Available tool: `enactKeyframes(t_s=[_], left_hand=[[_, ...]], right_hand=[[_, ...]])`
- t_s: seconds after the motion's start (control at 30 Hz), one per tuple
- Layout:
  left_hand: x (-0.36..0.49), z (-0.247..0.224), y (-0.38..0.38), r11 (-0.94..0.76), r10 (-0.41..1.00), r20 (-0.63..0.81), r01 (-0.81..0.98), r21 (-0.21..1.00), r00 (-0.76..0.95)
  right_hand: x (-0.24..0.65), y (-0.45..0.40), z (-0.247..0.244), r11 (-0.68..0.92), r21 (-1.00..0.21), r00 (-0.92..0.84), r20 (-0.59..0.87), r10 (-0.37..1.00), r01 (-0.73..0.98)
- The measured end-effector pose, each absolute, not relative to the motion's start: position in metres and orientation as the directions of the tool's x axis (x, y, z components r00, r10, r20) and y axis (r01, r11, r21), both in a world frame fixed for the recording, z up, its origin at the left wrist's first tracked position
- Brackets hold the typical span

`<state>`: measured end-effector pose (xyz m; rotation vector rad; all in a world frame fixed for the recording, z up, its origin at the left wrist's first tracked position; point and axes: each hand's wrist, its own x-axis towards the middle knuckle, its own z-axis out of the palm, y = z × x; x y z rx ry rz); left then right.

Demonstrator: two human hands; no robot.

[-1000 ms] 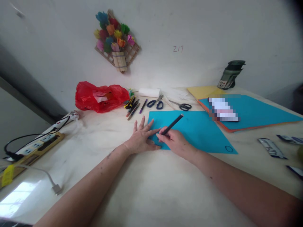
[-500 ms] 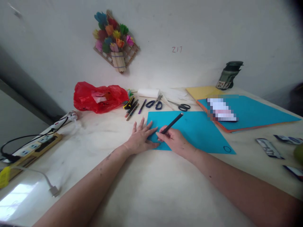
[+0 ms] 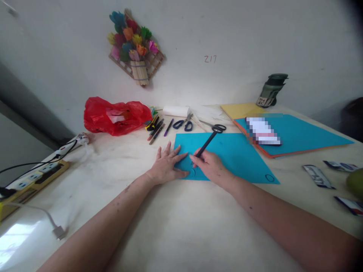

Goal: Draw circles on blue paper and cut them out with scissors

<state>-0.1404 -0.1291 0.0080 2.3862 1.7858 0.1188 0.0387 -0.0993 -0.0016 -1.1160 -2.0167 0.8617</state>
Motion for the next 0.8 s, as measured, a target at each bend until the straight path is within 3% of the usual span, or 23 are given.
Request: enactKeyframes(t_s=[0.2, 0.8], left_hand=[[-0.1393, 0.009, -0.1292, -0.265, 0.961, -0.039, 0.948, 0.176, 0.275], [-0.14, 0.0083, -0.1296, -0.266, 0.96, -0.04, 0.945, 0.192, 0.278]], right_hand=[[0.04, -0.0991, -0.0009, 0.441, -0.743, -0.43, 0.228, 0.874, 0.504], [0.0444, -0.0933, -0.0009, 0.449, -0.792, -0.51, 0.208, 0.835, 0.413]])
